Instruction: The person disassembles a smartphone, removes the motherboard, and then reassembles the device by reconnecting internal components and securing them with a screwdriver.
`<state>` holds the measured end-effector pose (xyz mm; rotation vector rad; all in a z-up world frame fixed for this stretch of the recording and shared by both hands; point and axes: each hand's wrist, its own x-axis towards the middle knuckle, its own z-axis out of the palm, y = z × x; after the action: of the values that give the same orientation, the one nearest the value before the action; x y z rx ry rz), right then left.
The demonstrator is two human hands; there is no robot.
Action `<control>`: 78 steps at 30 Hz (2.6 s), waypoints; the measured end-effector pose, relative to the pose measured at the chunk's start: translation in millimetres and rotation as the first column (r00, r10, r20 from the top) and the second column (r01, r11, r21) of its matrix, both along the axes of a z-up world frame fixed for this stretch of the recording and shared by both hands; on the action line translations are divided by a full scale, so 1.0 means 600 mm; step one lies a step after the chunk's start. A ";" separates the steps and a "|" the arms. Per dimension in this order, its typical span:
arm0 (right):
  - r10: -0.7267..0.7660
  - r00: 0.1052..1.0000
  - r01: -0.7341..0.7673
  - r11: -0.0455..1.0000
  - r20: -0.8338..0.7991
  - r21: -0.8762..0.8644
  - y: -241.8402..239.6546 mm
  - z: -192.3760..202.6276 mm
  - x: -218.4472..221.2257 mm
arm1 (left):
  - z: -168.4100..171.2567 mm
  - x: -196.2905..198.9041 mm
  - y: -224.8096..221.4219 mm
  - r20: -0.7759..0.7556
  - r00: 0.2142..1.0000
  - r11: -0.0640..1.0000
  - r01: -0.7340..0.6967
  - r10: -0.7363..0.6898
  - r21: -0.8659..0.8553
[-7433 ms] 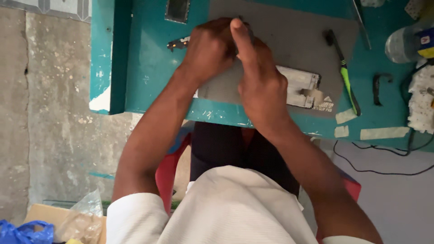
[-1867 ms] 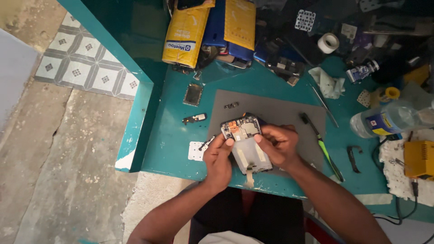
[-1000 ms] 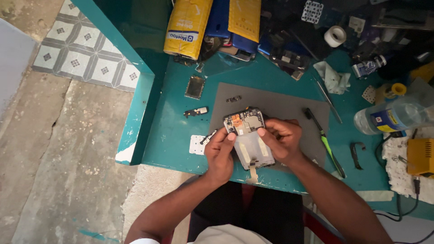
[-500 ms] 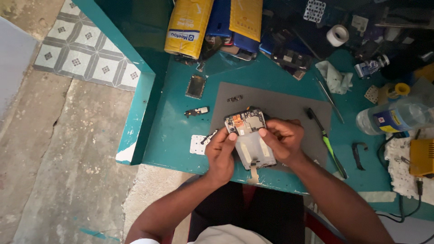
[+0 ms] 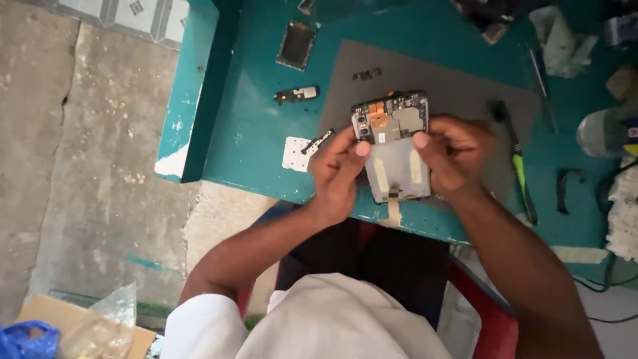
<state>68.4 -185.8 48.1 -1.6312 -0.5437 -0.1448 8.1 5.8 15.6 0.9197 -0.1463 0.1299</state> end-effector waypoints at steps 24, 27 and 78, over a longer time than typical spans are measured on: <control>0.027 0.995 -0.028 1.000 0.101 0.001 0.017 0.017 0.004 | 0.006 0.005 0.003 0.043 0.998 0.992 -0.040 0.035 0.118; 0.006 0.992 -0.004 1.000 0.123 -0.017 0.019 0.020 0.005 | 0.009 0.004 0.004 0.041 0.998 0.986 -0.056 0.050 0.156; 0.151 0.907 -0.162 0.987 -0.394 0.007 -0.019 0.038 0.043 | -0.057 -0.001 -0.004 -0.020 0.999 0.999 0.044 -0.044 -0.009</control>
<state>94.5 -197.0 70.6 -1.5793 -0.3625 0.3081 7.7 3.6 -18.7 0.9087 -0.1474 0.0801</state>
